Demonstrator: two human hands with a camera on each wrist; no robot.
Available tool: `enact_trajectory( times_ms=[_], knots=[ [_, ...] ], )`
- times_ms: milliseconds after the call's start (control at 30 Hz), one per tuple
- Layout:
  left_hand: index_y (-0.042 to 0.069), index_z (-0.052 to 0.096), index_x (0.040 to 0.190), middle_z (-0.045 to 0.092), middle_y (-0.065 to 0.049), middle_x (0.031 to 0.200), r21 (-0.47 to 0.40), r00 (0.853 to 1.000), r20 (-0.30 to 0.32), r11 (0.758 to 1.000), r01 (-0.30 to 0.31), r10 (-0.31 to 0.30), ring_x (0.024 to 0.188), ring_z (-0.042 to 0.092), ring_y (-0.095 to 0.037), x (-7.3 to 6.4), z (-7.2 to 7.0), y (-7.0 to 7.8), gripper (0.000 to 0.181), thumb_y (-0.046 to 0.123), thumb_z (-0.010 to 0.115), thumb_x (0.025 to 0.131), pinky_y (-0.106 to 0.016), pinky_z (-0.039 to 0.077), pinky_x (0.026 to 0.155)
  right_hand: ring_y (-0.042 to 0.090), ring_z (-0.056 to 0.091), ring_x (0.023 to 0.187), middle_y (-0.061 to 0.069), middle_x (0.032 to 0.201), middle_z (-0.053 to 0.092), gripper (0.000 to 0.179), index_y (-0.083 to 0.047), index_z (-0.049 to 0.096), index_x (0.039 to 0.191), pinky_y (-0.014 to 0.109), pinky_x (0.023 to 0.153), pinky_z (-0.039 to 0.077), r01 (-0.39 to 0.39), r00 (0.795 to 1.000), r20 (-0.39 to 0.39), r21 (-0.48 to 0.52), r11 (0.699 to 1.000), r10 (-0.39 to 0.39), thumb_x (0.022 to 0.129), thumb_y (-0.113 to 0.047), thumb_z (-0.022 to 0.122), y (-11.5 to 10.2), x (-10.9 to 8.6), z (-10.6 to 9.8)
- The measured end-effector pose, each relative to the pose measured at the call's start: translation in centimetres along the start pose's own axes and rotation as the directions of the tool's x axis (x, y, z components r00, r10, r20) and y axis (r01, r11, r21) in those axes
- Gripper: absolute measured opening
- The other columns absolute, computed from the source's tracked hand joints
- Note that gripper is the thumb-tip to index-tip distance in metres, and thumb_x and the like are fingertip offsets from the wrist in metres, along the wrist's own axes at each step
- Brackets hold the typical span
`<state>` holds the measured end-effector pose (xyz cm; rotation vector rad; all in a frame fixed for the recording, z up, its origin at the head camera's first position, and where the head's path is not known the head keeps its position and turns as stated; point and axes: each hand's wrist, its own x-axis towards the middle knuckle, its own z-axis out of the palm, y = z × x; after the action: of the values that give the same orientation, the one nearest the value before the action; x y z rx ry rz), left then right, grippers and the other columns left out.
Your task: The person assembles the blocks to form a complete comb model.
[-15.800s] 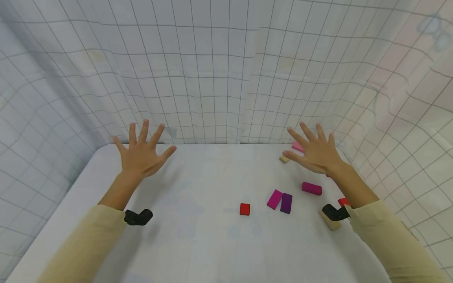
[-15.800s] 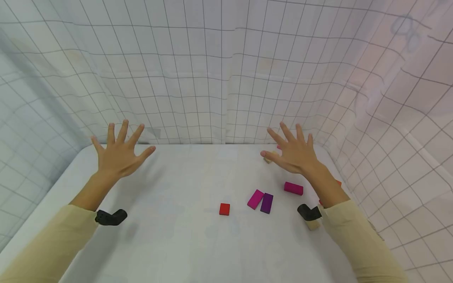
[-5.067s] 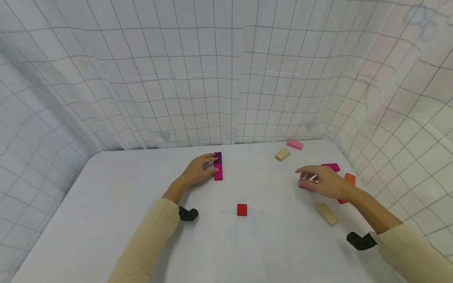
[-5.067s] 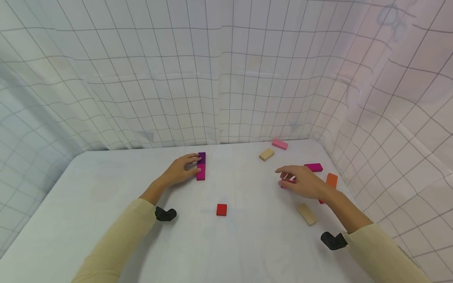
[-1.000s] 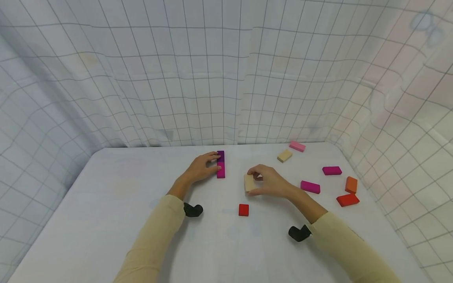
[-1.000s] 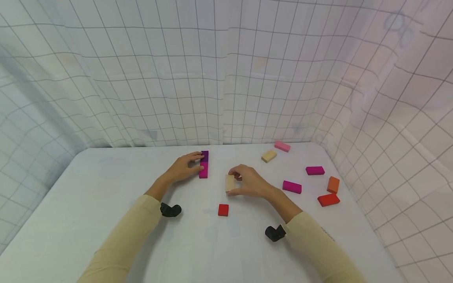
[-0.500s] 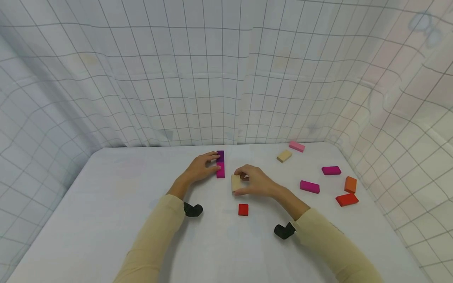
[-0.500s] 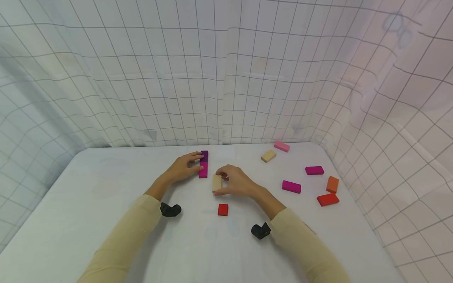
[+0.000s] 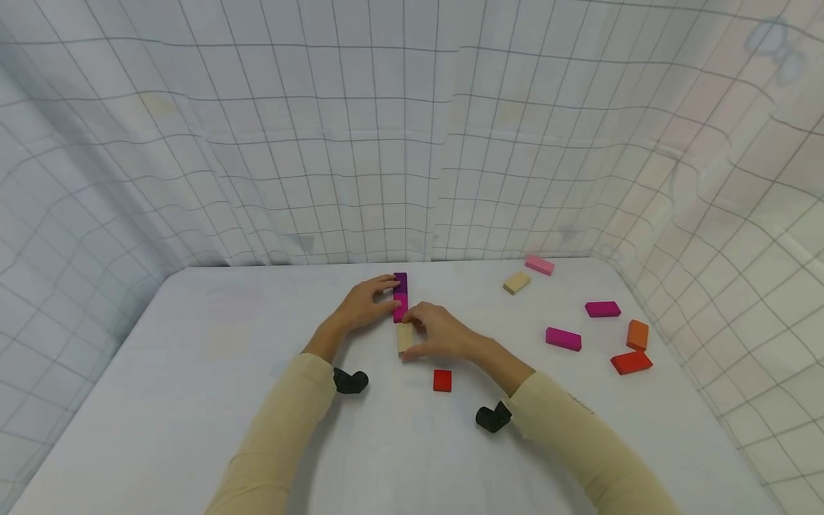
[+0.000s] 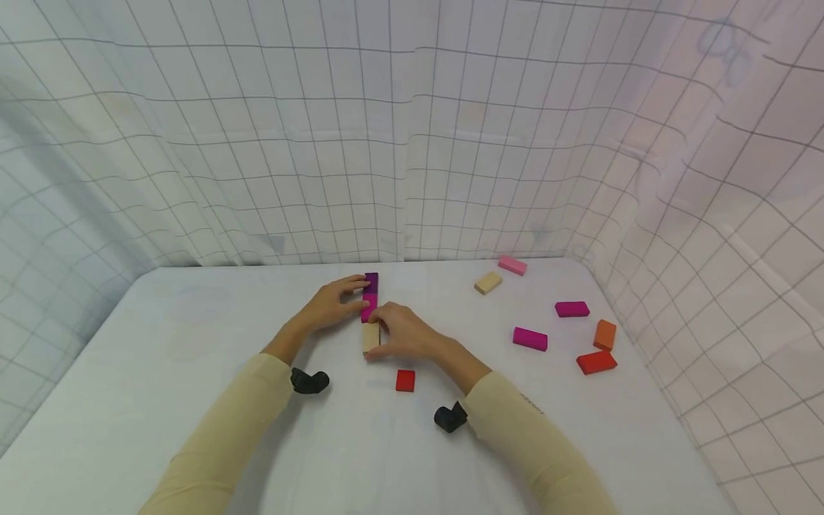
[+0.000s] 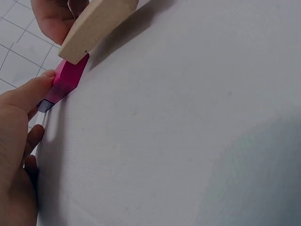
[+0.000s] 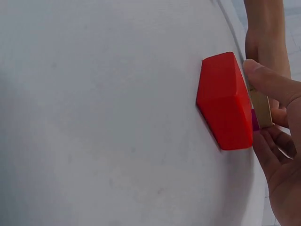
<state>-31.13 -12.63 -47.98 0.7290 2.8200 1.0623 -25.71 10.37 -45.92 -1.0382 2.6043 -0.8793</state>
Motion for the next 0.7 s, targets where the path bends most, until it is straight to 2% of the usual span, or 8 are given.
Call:
enact_trajectory(
  times_ms=[200,433,533,700],
  knots=[
    [0.003,0.057,0.147,0.044,-0.017,0.159,-0.001,1.0,0.001,1.0,0.001,-0.001,0.142,0.044,-0.038,0.1,0.1,-0.1,0.055,0.028,0.07,0.1,-0.055,0.029,0.119,0.014,0.053,0.105,0.002,0.123,0.056,0.061,-0.007,0.065,0.131,0.027,0.091,0.05,-0.011,1.0,0.008,-0.088,0.996,0.012,0.084,-0.039,0.089,-0.2,0.0,0.2],
    [0.004,0.056,0.148,0.043,-0.017,0.159,-0.011,1.0,0.009,1.0,0.002,-0.002,0.136,0.051,-0.037,0.1,0.1,-0.2,0.056,0.029,0.07,0.1,-0.055,0.031,0.118,0.015,0.056,0.094,0.001,0.115,0.066,0.048,-0.009,0.069,0.134,0.028,0.083,0.052,0.056,0.998,0.017,-0.056,0.997,-0.055,0.092,-0.028,0.081,0.9,-1.0,-0.5],
    [0.004,0.056,0.148,0.043,-0.017,0.159,-0.015,1.0,0.011,1.0,0.002,-0.002,0.136,0.052,-0.037,0.0,0.1,-0.2,0.056,0.028,0.071,0.099,-0.054,0.032,0.118,0.014,0.058,0.097,0.002,0.119,0.069,0.046,-0.007,0.069,0.135,0.028,0.086,0.052,0.09,0.996,0.018,-0.045,0.995,-0.09,0.093,-0.024,0.079,1.2,-1.0,-0.4],
    [0.003,0.057,0.148,0.042,-0.017,0.159,-0.023,1.0,0.014,1.0,0.004,-0.004,0.136,0.051,-0.037,0.0,0.0,-0.1,0.056,0.028,0.071,0.099,-0.054,0.032,0.118,0.013,0.061,0.105,0.002,0.123,0.07,0.047,-0.007,0.069,0.136,0.028,0.091,0.052,0.096,0.995,0.011,-0.036,0.995,-0.095,0.093,-0.025,0.08,1.4,-0.7,-0.2]
  ],
)
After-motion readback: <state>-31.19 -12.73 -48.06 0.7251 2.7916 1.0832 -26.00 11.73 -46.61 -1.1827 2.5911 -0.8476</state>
